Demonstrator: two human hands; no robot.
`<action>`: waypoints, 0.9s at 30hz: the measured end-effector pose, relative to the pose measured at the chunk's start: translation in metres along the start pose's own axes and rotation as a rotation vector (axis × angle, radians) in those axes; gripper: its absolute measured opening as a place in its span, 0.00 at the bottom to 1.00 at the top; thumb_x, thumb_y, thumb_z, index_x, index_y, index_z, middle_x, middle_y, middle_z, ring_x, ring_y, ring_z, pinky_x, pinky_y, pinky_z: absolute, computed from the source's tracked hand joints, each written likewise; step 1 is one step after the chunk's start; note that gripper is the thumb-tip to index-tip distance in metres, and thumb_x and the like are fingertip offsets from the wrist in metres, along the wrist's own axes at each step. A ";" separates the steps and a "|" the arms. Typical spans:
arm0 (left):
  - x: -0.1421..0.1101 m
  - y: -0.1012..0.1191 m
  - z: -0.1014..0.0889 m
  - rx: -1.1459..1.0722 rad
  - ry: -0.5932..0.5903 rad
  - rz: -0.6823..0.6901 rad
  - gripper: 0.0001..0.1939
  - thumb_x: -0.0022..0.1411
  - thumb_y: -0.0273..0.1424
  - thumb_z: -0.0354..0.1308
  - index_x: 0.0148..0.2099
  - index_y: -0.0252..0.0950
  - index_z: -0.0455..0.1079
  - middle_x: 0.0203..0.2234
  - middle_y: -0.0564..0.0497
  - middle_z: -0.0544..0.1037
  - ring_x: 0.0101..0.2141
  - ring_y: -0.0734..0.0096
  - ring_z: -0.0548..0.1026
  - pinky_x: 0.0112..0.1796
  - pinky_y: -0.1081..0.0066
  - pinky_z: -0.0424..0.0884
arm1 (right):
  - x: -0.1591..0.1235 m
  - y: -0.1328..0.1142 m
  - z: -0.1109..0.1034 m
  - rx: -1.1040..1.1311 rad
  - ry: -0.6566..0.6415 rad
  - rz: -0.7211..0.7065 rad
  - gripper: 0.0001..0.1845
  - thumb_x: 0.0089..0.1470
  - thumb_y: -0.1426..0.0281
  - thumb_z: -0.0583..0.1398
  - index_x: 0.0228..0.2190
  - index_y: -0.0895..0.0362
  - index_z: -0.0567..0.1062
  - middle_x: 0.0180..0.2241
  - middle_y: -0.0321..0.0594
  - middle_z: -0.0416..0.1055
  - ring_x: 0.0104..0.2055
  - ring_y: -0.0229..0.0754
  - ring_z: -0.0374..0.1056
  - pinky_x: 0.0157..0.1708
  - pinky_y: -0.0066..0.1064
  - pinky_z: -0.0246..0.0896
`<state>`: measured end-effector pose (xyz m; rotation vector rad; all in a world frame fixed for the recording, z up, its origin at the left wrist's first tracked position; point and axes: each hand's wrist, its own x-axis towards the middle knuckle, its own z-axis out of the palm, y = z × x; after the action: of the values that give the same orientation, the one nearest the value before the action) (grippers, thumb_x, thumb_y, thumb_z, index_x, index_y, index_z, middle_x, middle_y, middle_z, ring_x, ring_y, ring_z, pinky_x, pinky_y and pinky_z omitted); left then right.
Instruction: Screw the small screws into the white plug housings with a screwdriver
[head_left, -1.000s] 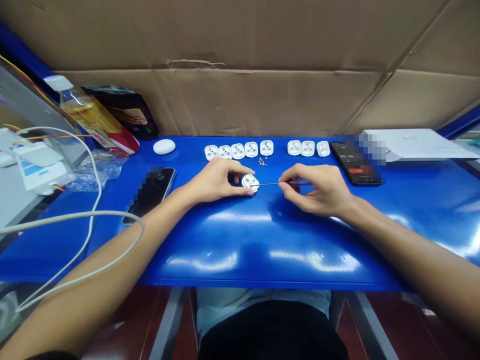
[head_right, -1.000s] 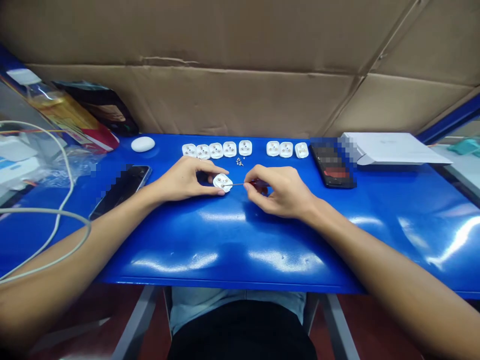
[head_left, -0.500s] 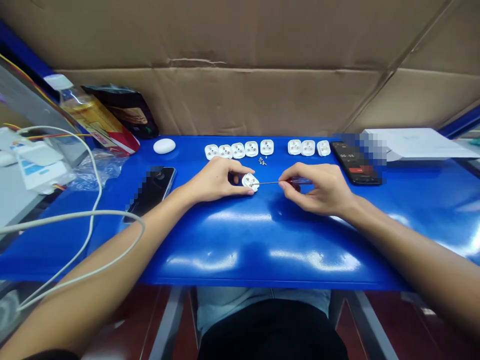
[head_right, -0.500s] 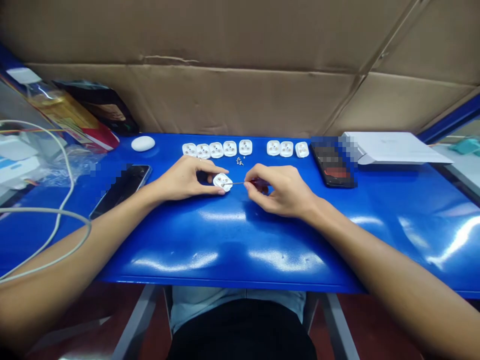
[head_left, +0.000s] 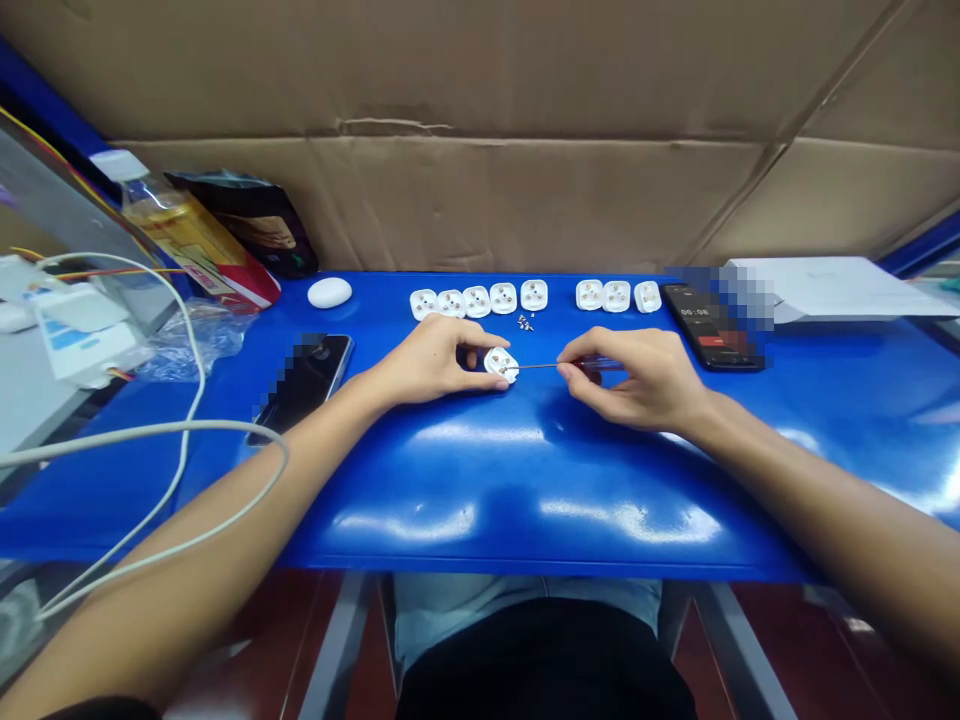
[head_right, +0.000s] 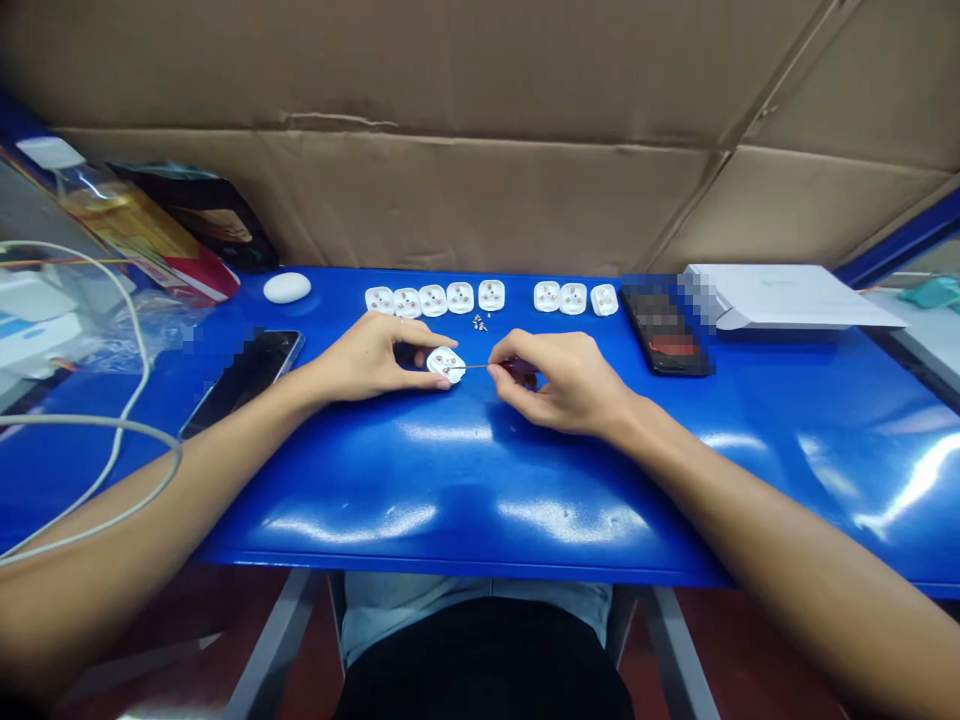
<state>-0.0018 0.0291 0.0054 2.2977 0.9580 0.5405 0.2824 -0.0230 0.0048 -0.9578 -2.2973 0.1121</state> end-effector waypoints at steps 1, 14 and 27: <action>0.000 0.000 0.000 -0.002 0.000 0.001 0.27 0.60 0.48 0.73 0.56 0.37 0.84 0.38 0.48 0.86 0.35 0.62 0.80 0.36 0.68 0.72 | 0.000 0.000 0.000 0.000 -0.008 0.008 0.03 0.60 0.70 0.65 0.37 0.50 0.78 0.30 0.33 0.81 0.27 0.41 0.76 0.30 0.32 0.67; 0.000 -0.001 0.000 0.021 0.023 0.023 0.27 0.60 0.47 0.73 0.56 0.37 0.83 0.34 0.48 0.85 0.33 0.64 0.78 0.35 0.68 0.70 | -0.001 0.001 0.000 0.026 -0.019 0.071 0.06 0.61 0.68 0.66 0.41 0.51 0.78 0.33 0.37 0.83 0.30 0.45 0.79 0.28 0.33 0.69; 0.001 -0.003 -0.002 0.012 0.013 0.091 0.26 0.62 0.46 0.72 0.57 0.37 0.83 0.35 0.48 0.84 0.34 0.64 0.79 0.38 0.66 0.71 | 0.003 -0.003 -0.002 0.129 -0.031 0.203 0.03 0.63 0.69 0.64 0.40 0.53 0.76 0.33 0.38 0.81 0.31 0.44 0.79 0.32 0.34 0.72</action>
<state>-0.0032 0.0319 0.0051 2.3600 0.8678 0.5896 0.2805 -0.0230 0.0092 -1.1253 -2.1861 0.3583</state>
